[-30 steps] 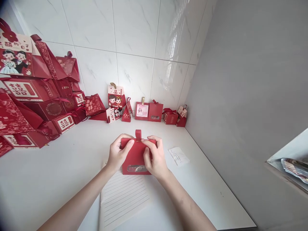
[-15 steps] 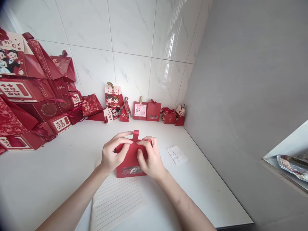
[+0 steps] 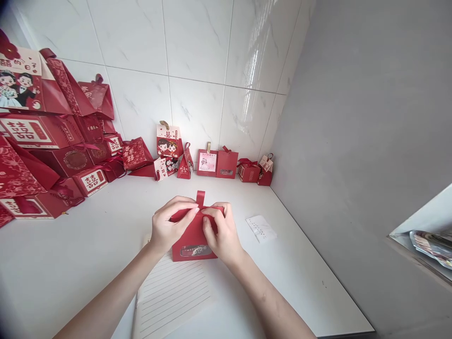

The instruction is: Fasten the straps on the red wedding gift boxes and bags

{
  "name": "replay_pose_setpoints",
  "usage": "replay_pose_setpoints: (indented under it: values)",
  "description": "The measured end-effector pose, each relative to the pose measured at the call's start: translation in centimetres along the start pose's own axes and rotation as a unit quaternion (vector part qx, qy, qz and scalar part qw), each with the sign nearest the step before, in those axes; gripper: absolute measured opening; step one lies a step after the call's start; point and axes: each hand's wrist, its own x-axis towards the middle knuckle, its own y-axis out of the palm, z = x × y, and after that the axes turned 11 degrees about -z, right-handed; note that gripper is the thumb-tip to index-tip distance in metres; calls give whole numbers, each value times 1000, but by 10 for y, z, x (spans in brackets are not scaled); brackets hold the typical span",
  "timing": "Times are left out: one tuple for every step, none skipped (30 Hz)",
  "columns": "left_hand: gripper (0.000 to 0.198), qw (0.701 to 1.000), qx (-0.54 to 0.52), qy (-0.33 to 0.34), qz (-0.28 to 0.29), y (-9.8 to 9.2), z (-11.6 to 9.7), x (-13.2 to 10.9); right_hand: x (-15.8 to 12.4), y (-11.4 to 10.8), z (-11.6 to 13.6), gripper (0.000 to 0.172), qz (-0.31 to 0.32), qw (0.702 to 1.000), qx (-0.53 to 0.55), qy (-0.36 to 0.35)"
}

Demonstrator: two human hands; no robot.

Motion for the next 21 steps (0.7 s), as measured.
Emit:
replay_pose_setpoints:
  values:
    - [10,1000,3,-9,0,0,0,0,0,0,0,19,1,1000,0,-1]
    - [11,1000,7,-22,-1,0,-1,0,0,0,0,20,0,1000,0,-1]
    - [11,999,11,-39,-1,0,-1,-1,0,0,0,20,0,1000,1,-1]
    - [11,998,17,-56,0,-1,-1,-1,1,0,0,21,1,1000,2,-1]
    - [11,997,22,-72,0,-1,-1,-1,1,0,0,21,1,1000,2,-1]
    - [11,996,26,-84,0,-1,-1,-1,1,0,0,21,1,1000,3,0]
    - [11,996,28,-88,4,-1,-1,-1,1,0,0,21,2,1000,4,0]
    - [11,996,25,-84,10,-1,0,-1,1,-1,0,22,2,1000,5,0]
    - [12,997,19,-73,17,-1,0,-1,1,-1,-1,22,3,1000,5,1]
    - [14,998,9,-57,24,-1,0,0,1,-1,-1,22,4,1000,5,2]
    - [17,999,0,-39,28,-1,1,0,1,-1,-1,22,4,1000,5,2]
    - [20,999,-9,-22,31,0,1,1,1,-1,-1,22,5,1000,5,3]
    - [22,999,-16,-9,30,0,1,1,0,0,-1,23,5,1000,5,3]
    - [24,999,-20,0,27,0,1,2,0,0,-1,22,4,1000,6,3]
    - [26,999,-23,6,26,0,1,2,0,0,-1,22,3,1000,6,2]
    - [27,999,-25,10,25,0,1,1,0,-1,-1,22,2,1000,6,1]
    - [28,999,-26,13,25,0,1,1,0,-1,-1,22,2,1000,6,0]
    - [29,999,-25,17,25,0,1,1,0,-1,-1,22,1,1000,6,0]
    - [29,999,-22,20,24,0,1,1,0,-1,-1,22,1,1000,5,0]
    - [30,999,-19,23,23,0,1,0,0,-1,-1,21,0,1000,5,1]
    - [30,999,-16,26,22,0,1,0,0,-1,-1,21,0,1000,5,1]
